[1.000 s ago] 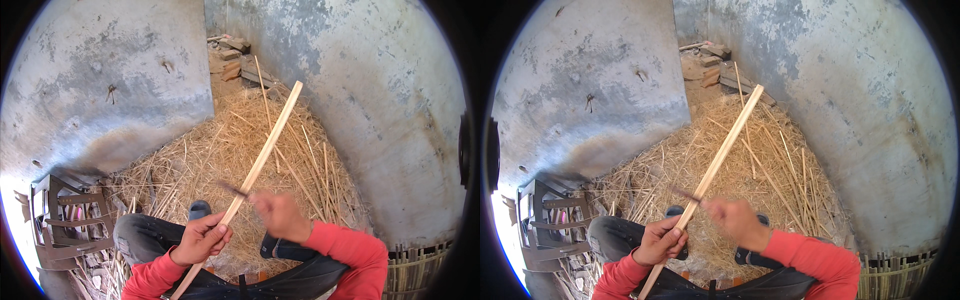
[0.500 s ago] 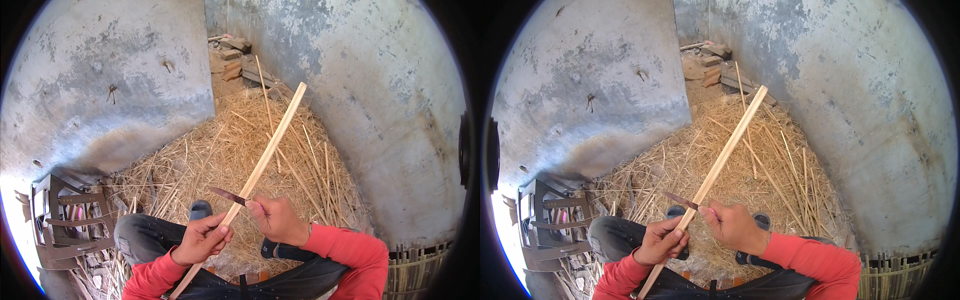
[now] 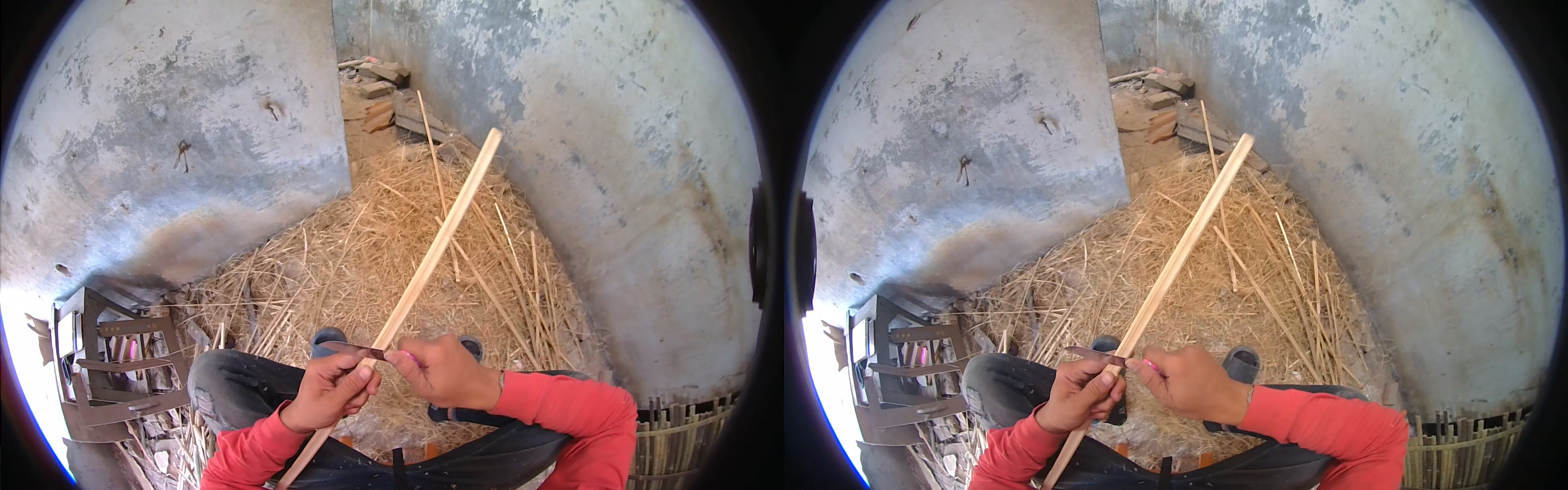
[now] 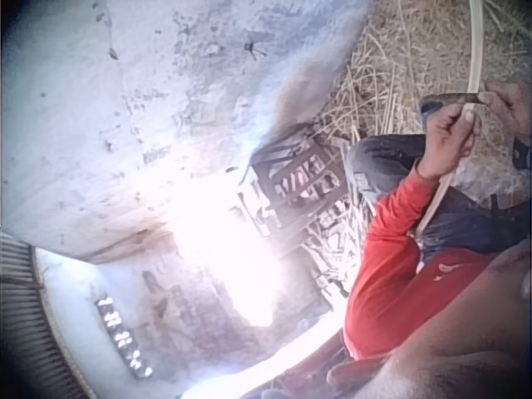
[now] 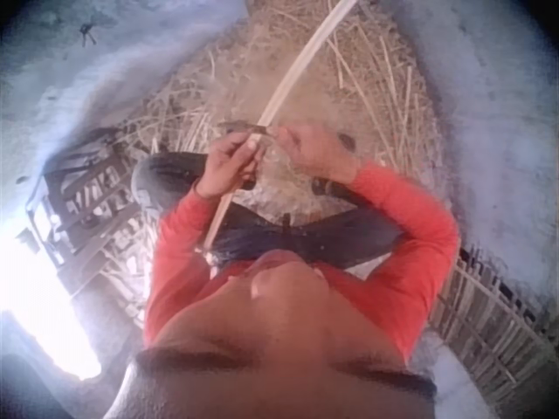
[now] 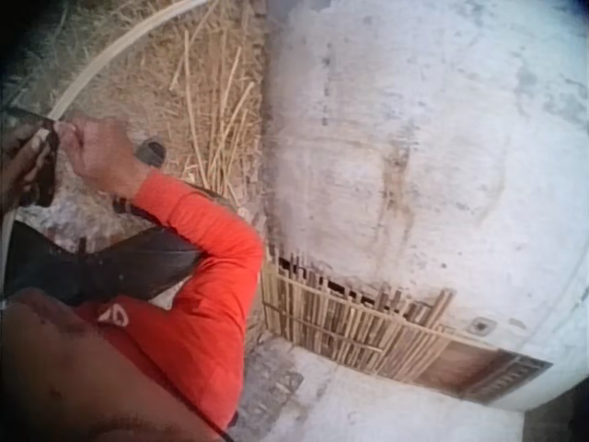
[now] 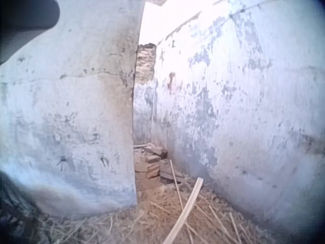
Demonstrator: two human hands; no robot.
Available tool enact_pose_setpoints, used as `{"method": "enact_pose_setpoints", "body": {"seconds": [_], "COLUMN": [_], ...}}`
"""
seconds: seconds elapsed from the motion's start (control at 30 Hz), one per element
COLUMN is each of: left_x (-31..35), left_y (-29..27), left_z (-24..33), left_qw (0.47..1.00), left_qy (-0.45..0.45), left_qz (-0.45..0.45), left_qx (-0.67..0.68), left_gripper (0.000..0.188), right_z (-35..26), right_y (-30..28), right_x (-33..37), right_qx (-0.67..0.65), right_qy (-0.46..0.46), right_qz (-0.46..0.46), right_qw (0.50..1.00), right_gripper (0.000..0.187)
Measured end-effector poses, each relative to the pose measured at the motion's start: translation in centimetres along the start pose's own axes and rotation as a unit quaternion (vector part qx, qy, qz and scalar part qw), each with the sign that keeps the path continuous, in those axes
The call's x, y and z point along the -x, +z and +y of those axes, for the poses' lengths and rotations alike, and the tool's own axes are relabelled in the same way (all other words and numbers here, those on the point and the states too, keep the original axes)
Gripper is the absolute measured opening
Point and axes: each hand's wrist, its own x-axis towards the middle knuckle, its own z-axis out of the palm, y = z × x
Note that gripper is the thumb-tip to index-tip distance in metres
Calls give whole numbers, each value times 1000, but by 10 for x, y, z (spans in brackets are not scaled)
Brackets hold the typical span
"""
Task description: The person uses a knife to shave down and smooth bamboo strips while sitting on a straw-covered floor. They hold the long bamboo piece with one hand and repeatedly scrape the knife along its surface with the other.
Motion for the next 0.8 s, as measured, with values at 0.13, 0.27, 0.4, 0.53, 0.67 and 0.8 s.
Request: {"method": "enact_pose_setpoints", "body": {"seconds": [0.13, 0.27, 0.4, 0.53, 0.67, 0.8], "left_x": [-3, 0, -5, -3, -3, -6], "left_y": [-1, 3, 2, 1, -1, -3], "left_z": [2, 4, 5, 0, 0, -2], "left_qw": [1000, 1000, 999, 1000, 1000, 1000], "left_qy": [14, 7, -6, 9, 18, 14], "left_qz": [-12, 7, -11, 2, 4, -6], "left_qx": [18, 27, 36, 13, 8, 10], "left_gripper": [46, 47, 45, 44, 45, 48], "right_z": [13, 18, 11, 9, 13, 7], "right_y": [-26, -30, 4, -13, -15, 6], "right_x": [-16, -22, 4, -7, -14, 3], "right_qx": [-17, -4, 1, -13, -43, -12], "right_qy": [23, 56, 1, 31, 53, 19], "right_qz": [138, 180, 55, 87, 129, 5], "right_qw": [990, 982, 999, 996, 989, 1000], "right_gripper": [36, 38, 40, 37, 33, 33]}}
